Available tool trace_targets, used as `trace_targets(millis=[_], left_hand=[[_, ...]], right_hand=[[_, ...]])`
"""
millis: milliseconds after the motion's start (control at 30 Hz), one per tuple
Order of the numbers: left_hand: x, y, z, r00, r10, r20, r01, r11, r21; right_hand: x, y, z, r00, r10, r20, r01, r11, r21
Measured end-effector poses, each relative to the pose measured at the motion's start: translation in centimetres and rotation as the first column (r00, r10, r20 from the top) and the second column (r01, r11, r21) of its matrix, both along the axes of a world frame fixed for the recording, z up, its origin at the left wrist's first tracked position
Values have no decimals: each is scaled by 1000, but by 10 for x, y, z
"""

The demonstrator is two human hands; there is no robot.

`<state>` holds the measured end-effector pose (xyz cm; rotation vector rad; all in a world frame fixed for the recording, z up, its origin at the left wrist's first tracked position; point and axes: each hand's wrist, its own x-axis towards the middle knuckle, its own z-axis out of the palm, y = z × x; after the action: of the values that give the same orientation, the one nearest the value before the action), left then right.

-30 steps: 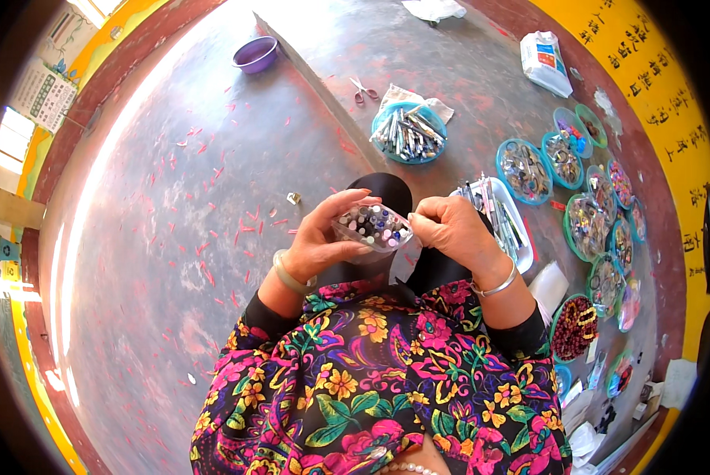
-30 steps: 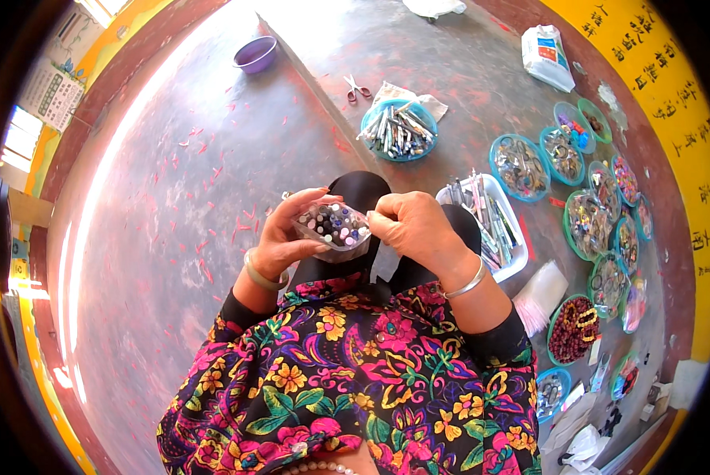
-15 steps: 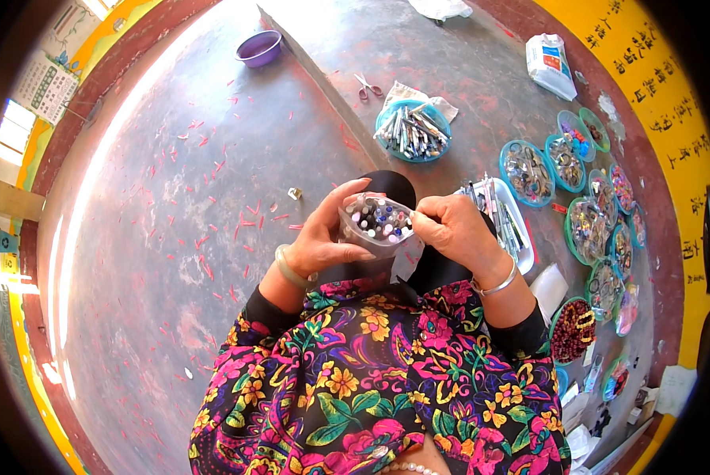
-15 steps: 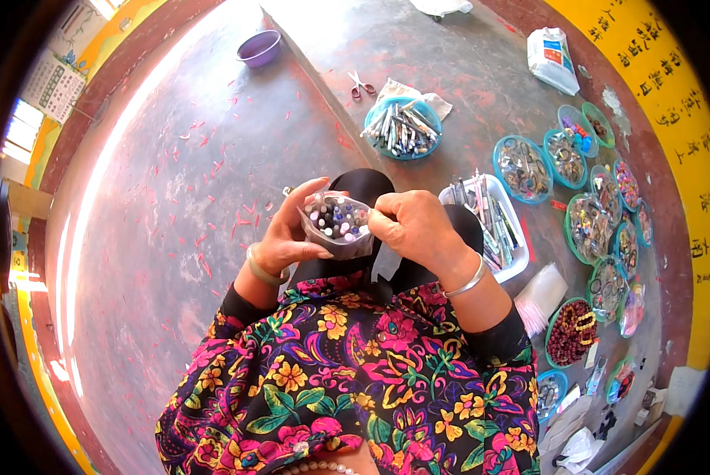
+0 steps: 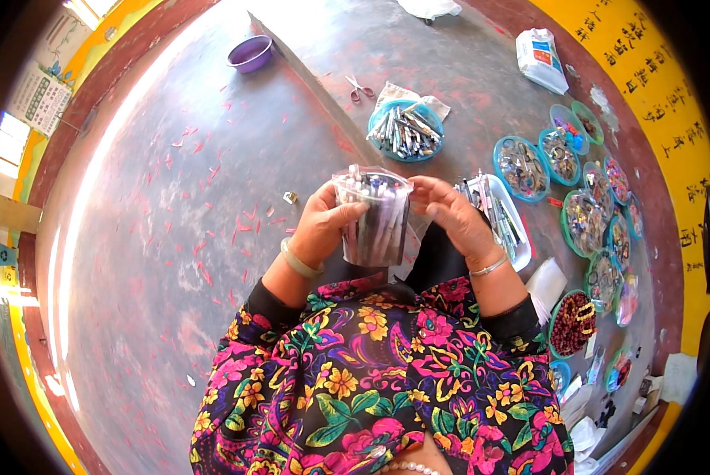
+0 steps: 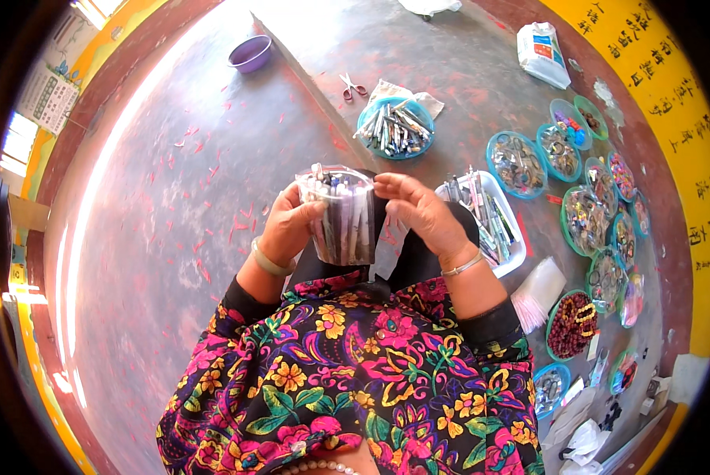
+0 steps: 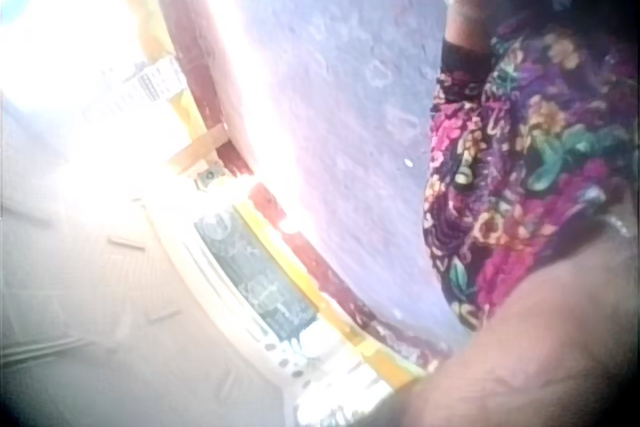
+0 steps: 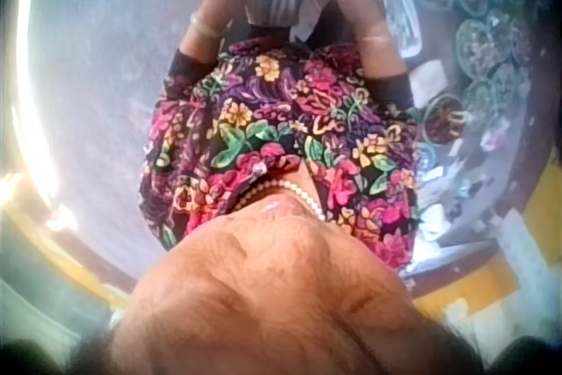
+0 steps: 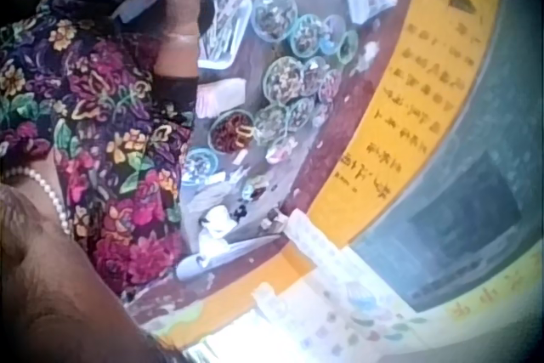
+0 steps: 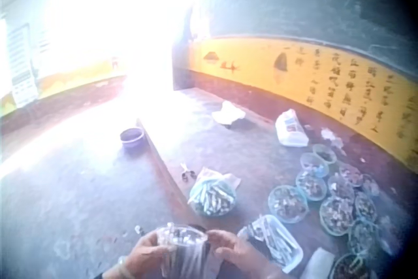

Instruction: The person sits on the floor and sorts various craft supplies, including pens and small beads, into clear plastic bags. They pick up items from a white tray and the floor, place them into the bags, and seal them.

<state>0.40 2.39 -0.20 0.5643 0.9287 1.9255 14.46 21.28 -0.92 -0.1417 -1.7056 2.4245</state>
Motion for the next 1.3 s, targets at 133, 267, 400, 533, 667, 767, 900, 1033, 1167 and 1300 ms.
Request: trace_targets(millis=[133, 267, 400, 533, 667, 767, 900, 1033, 1167, 1300], left_hand=[[7, 20, 15, 990, -13, 139, 18, 999, -37], [16, 49, 18, 988, -29, 151, 42, 996, -84], [33, 62, 16, 991, -65, 115, 80, 987, -138], [54, 78, 29, 990, -136, 22, 138, 981, -136], [58, 89, 20, 988, -127, -92, 115, 985, -126], [44, 84, 11, 986, -114, -124, 81, 966, -245], [24, 75, -10, 985, -12, -173, -52, 931, -362], [6, 70, -22, 973, 40, -228, -112, 943, -312], [1, 73, -33, 905, -18, -424, -139, 931, -338], [2, 68, -36, 864, -20, -503, -173, 927, -334]], right_hand=[[4, -13, -6, 983, 185, -5, -183, 967, -180], [20, -15, -8, 989, 124, 79, -103, 967, -232], [36, -14, -29, 995, 37, 94, -1, 933, -361], [62, -3, -34, 996, -77, 44, 88, 914, -396], [104, 14, -35, 965, -263, 19, 252, 901, -352], [150, 35, -34, 861, -507, 43, 491, 805, -334], [231, 72, -67, 583, -799, 146, 805, 544, -237], [313, 74, -118, 341, -884, 320, 940, 320, -116], [347, 50, -198, 306, -824, 477, 952, 272, -141], [341, 37, -234, 362, -713, 600, 930, 322, -179]])
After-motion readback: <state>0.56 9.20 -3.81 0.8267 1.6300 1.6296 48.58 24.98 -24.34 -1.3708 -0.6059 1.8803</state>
